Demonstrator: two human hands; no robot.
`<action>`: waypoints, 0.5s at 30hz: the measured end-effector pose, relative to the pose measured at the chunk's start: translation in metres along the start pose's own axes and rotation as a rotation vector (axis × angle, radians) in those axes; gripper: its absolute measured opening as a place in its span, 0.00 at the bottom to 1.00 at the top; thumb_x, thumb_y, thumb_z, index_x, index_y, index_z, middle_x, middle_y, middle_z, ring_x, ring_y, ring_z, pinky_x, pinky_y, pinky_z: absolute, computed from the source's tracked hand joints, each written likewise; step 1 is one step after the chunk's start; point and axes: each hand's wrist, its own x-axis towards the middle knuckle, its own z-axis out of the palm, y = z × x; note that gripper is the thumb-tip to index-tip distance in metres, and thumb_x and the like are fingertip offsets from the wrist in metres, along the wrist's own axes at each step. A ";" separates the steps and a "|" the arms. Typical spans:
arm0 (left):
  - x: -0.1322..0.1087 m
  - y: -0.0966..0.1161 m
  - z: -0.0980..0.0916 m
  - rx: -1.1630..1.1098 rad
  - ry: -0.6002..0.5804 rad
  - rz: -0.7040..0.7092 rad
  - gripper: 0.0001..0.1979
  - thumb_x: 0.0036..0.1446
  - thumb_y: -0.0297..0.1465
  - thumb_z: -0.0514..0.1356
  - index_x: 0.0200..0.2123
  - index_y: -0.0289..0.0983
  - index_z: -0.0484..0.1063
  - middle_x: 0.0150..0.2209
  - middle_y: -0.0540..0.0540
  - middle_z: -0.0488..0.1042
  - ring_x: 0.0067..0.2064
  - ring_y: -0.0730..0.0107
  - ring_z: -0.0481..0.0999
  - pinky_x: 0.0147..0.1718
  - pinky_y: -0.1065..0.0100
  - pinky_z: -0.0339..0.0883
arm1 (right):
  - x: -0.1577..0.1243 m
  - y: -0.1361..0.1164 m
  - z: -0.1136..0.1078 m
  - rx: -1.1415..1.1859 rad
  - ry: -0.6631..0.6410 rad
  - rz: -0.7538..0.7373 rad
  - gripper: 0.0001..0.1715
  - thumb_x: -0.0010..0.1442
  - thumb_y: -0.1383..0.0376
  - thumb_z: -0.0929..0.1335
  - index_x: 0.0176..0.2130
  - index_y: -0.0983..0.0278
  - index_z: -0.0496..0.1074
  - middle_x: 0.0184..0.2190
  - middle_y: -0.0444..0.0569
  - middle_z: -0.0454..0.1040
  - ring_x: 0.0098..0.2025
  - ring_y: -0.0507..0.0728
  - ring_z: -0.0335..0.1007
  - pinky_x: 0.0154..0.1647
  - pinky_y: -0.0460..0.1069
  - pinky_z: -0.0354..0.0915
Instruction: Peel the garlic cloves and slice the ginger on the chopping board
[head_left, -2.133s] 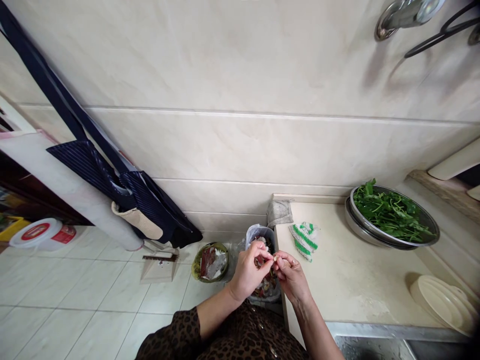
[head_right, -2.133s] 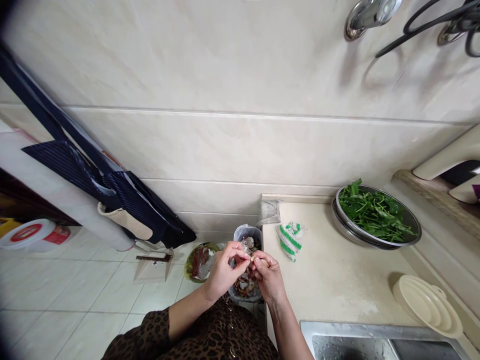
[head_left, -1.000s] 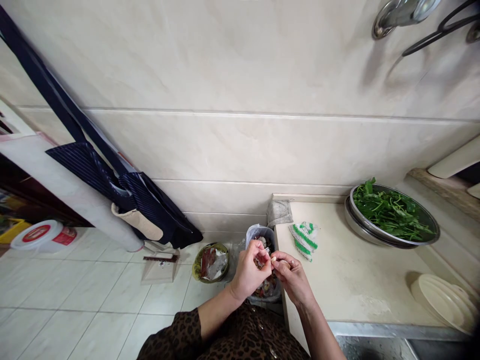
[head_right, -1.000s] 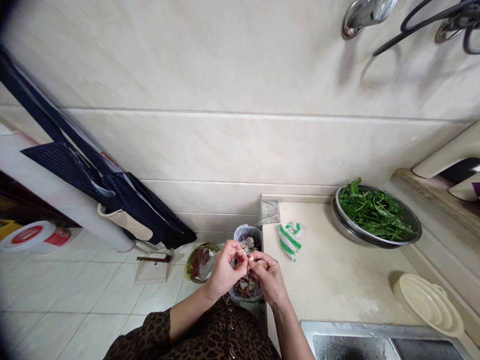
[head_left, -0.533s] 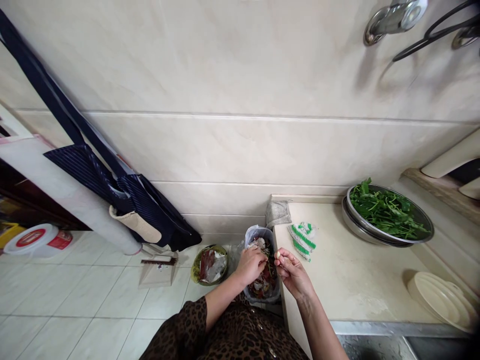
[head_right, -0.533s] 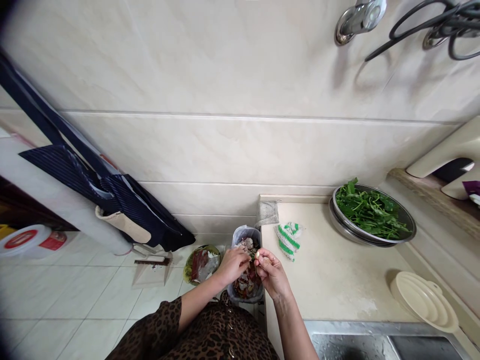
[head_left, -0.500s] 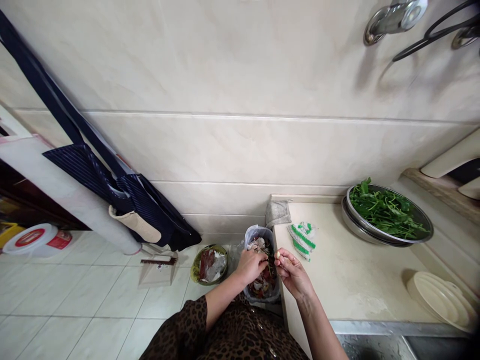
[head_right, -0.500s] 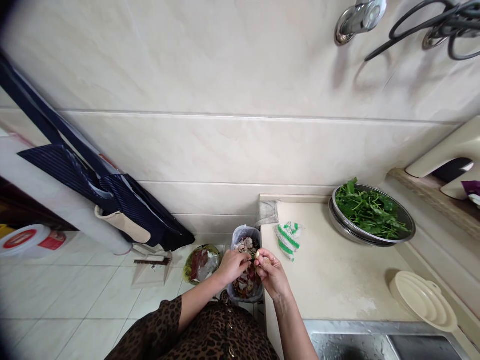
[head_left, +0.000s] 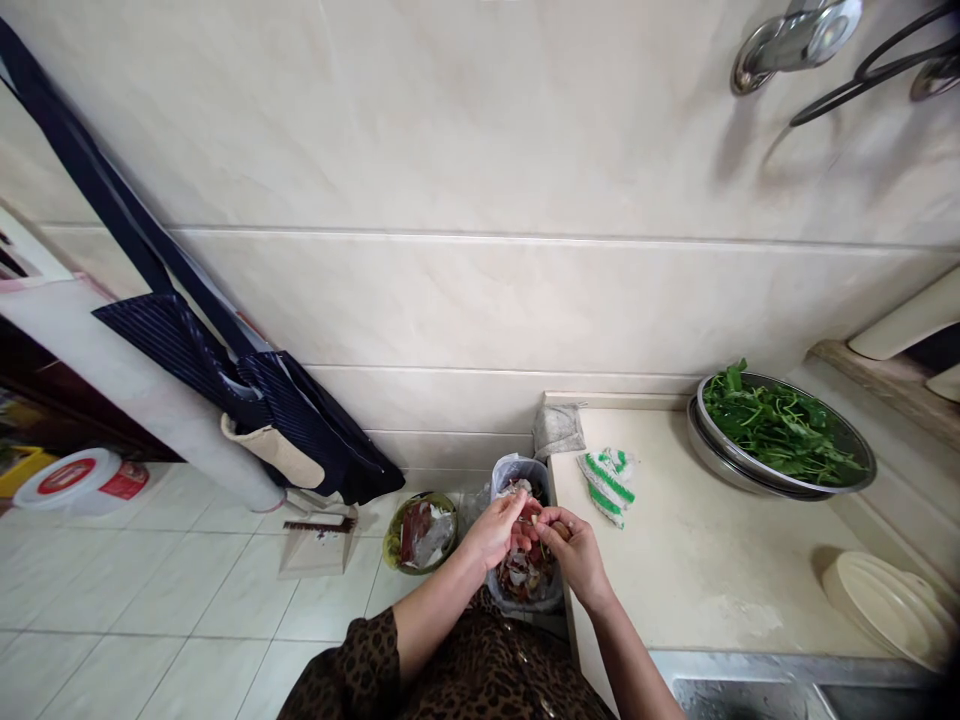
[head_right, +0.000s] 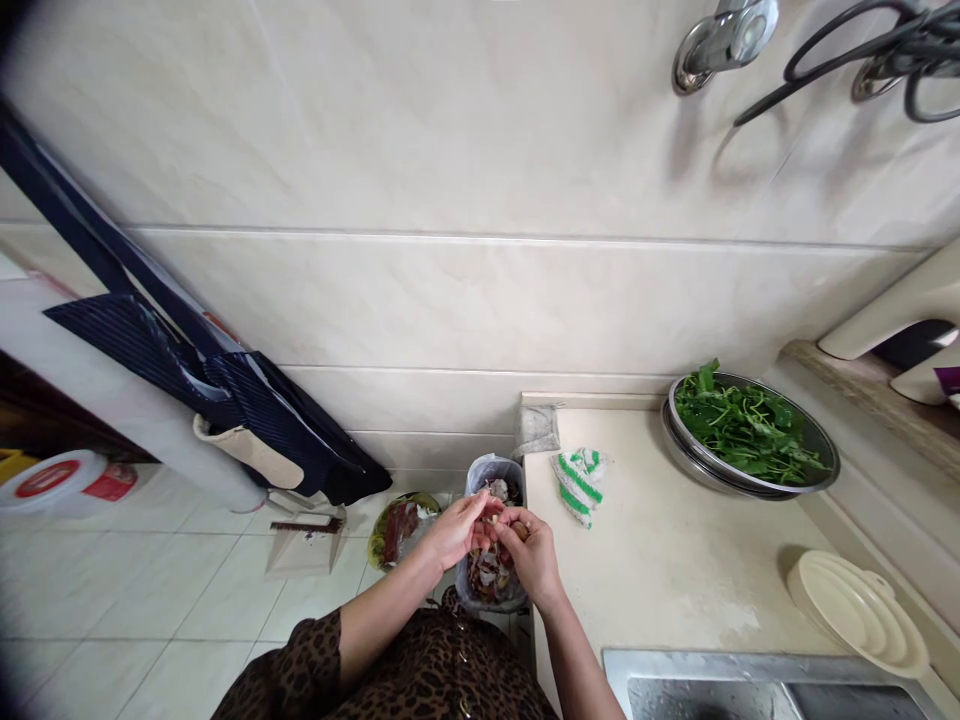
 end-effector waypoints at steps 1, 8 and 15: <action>-0.001 0.000 0.002 -0.018 0.010 -0.004 0.26 0.46 0.51 0.61 0.33 0.32 0.71 0.26 0.48 0.71 0.21 0.78 0.68 0.18 0.75 0.60 | 0.000 -0.001 0.003 -0.093 0.016 -0.067 0.12 0.50 0.56 0.72 0.26 0.62 0.73 0.22 0.44 0.69 0.23 0.52 0.62 0.24 0.46 0.58; -0.004 -0.001 0.000 0.074 -0.047 0.020 0.14 0.42 0.37 0.67 0.29 0.33 0.72 0.22 0.52 0.68 0.19 0.81 0.63 0.18 0.77 0.55 | 0.005 -0.008 -0.004 -0.375 0.159 -0.261 0.10 0.53 0.59 0.71 0.37 0.57 0.77 0.27 0.47 0.70 0.29 0.56 0.65 0.31 0.50 0.62; -0.015 0.006 -0.004 0.184 -0.128 0.006 0.12 0.47 0.33 0.62 0.35 0.34 0.74 0.32 0.43 0.76 0.27 0.71 0.74 0.22 0.73 0.63 | 0.026 0.002 -0.009 -0.342 0.121 -0.190 0.07 0.51 0.59 0.71 0.25 0.59 0.76 0.24 0.47 0.68 0.28 0.55 0.63 0.31 0.49 0.58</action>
